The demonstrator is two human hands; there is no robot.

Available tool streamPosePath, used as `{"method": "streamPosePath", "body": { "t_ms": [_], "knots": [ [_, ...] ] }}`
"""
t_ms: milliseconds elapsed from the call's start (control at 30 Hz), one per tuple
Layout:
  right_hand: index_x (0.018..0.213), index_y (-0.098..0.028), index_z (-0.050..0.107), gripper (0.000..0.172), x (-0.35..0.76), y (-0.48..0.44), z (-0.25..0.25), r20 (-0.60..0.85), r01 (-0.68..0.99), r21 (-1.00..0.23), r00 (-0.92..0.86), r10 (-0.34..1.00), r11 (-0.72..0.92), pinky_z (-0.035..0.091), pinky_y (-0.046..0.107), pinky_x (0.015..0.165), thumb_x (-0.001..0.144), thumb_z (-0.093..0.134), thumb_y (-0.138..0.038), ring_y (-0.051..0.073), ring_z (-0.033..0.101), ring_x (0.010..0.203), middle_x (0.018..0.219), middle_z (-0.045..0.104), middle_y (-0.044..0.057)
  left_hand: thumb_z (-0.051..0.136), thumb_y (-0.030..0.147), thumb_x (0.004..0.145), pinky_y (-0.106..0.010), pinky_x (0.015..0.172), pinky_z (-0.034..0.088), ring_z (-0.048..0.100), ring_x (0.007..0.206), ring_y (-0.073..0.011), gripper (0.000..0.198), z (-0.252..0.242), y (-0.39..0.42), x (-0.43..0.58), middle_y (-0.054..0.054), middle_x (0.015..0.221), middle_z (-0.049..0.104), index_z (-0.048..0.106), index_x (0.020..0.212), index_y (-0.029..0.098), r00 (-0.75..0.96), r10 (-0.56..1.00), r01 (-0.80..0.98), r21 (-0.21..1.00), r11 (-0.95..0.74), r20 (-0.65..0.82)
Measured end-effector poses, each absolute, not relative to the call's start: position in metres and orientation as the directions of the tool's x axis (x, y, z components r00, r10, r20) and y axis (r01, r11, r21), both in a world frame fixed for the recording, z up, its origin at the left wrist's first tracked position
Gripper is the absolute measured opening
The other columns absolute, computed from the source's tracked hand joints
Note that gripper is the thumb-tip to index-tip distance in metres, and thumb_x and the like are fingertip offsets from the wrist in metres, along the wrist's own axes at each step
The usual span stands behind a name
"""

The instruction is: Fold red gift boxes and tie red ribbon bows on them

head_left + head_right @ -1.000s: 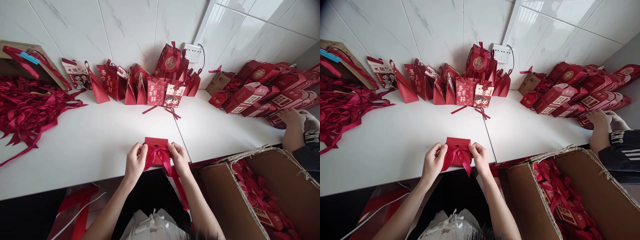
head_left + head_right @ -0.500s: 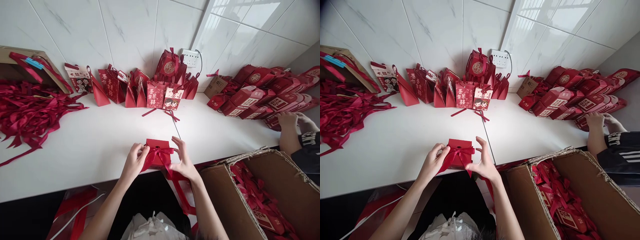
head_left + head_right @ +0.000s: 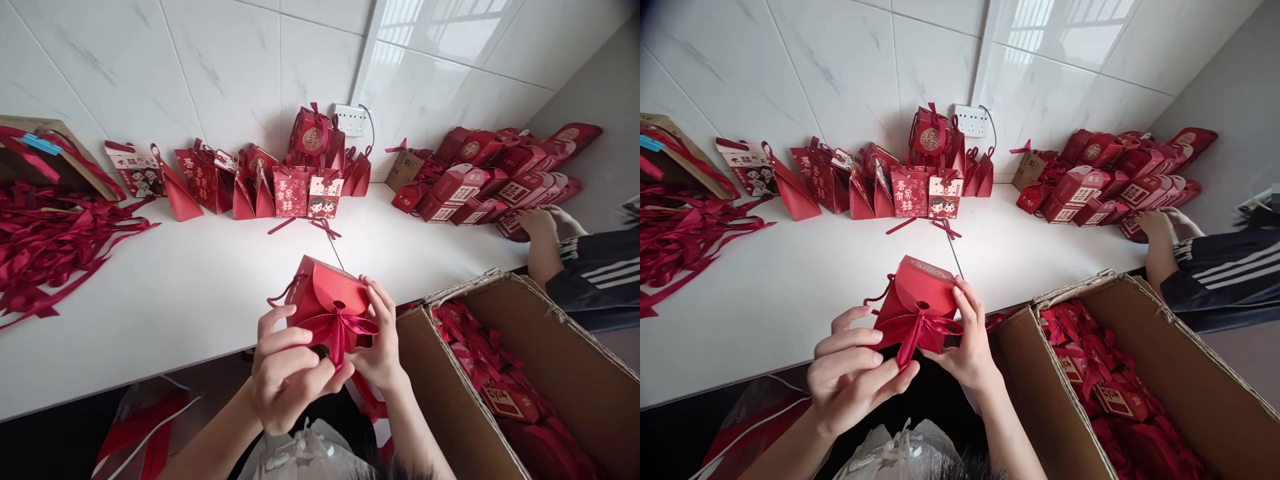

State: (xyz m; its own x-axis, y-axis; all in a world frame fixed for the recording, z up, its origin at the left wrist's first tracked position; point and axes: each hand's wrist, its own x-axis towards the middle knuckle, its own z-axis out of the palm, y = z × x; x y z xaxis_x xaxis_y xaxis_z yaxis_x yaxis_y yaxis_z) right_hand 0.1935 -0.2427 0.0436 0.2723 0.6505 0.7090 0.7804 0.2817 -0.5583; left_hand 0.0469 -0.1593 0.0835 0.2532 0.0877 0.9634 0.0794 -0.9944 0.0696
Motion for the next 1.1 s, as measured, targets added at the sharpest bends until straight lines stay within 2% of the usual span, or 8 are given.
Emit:
{"method": "streamPosePath", "body": {
  "t_ms": [133,267,400,500,667,800,933,1100],
  "knots": [
    [0.14,-0.029,0.032,0.089,0.201,-0.274,0.05,0.734,0.779,-0.57,0.341,0.587,0.26,0.047,0.05,0.096,0.064,0.078,-0.032,0.031,0.042,0.127,0.135,0.04,0.012,0.062,0.018,0.079,-0.032,0.077,0.052,0.054,0.071,-0.0131,0.02,0.094,-0.147,0.056,0.001,0.071,0.049,0.049,0.064,0.019,0.289,0.373,0.117,0.354,-0.928,0.882],
    [0.121,-0.023,0.053,0.069,0.215,-0.323,0.05,0.457,0.422,-0.889,0.802,0.386,0.175,0.05,0.047,0.09,0.059,0.078,-0.042,0.03,0.056,0.11,0.117,0.058,0.009,0.051,0.025,0.087,-0.024,0.063,0.048,0.057,0.068,-0.0126,0.025,0.079,-0.134,0.09,0.001,0.071,0.052,0.047,0.063,0.02,0.489,0.727,0.189,0.755,-0.628,0.482],
    [0.093,-0.023,0.064,0.037,0.233,-0.381,0.057,-0.23,-0.365,-0.85,0.906,0.354,0.38,0.058,0.035,0.07,0.07,0.067,-0.052,0.022,0.067,0.082,0.092,0.071,0.003,0.05,0.027,0.087,-0.032,0.085,0.049,0.06,0.096,-0.0188,0.012,0.051,-0.164,0.144,-0.004,0.094,0.063,0.058,0.081,0.02,0.782,0.402,-0.005,0.649,-0.761,0.477],
    [0.093,-0.024,0.066,0.031,0.243,-0.419,0.063,-0.354,-0.559,-0.705,0.811,0.466,0.436,0.058,0.032,0.072,0.076,0.061,-0.05,0.02,0.068,0.087,0.094,0.073,0.001,0.048,0.028,0.088,-0.041,0.104,0.037,0.046,0.124,-0.0241,0.026,0.031,-0.204,0.18,-0.011,0.123,0.057,0.055,0.111,0.018,0.828,0.04,-0.257,0.442,-0.859,0.56],
    [0.097,-0.023,0.063,0.046,0.253,-0.477,0.055,-0.309,-0.403,-0.862,0.898,0.312,0.306,0.057,0.043,0.08,0.078,0.049,-0.062,0.028,0.065,0.099,0.098,0.071,0.008,0.052,0.033,0.086,-0.046,0.106,0.028,0.046,0.125,-0.026,0.034,-0.002,-0.24,0.216,-0.009,0.121,0.06,0.053,0.117,0.019,0.855,-0.174,-0.373,0.345,-0.862,0.489],
    [0.114,-0.022,0.053,0.061,0.264,-0.539,0.048,-0.174,-0.171,-0.97,0.985,0.0,-0.174,0.051,0.049,0.09,0.065,0.064,-0.057,0.033,0.057,0.111,0.12,0.059,0.012,0.059,0.032,0.081,-0.045,0.099,0.03,0.056,0.11,-0.0262,0.022,-0.022,-0.237,0.223,-0.008,0.104,0.066,0.057,0.099,0.02,0.831,-0.125,-0.363,0.358,-0.86,0.542],
    [0.128,-0.017,0.046,0.083,0.282,-0.6,0.036,0.012,0.004,-0.647,1.0,-0.005,-0.762,0.039,0.048,0.104,0.053,0.073,-0.038,0.036,0.046,0.121,0.137,0.038,0.018,0.06,0.029,0.081,-0.042,0.098,0.029,0.056,0.11,-0.0256,0.023,-0.028,-0.233,0.221,-0.006,0.101,0.066,0.054,0.102,0.021,0.797,-0.148,-0.402,0.331,-0.854,0.586],
    [0.117,-0.013,0.053,0.072,0.284,-0.629,-0.015,-0.235,0.057,-0.474,0.954,0.188,-0.879,0.043,0.049,0.099,0.05,0.071,-0.033,0.033,0.056,0.105,0.117,0.05,0.018,0.06,0.031,0.082,-0.042,0.099,0.029,0.056,0.11,-0.0257,0.022,-0.032,-0.235,0.227,-0.005,0.098,0.066,0.054,0.102,0.023,0.781,-0.131,-0.415,0.352,-0.839,0.61]
  ]
}}
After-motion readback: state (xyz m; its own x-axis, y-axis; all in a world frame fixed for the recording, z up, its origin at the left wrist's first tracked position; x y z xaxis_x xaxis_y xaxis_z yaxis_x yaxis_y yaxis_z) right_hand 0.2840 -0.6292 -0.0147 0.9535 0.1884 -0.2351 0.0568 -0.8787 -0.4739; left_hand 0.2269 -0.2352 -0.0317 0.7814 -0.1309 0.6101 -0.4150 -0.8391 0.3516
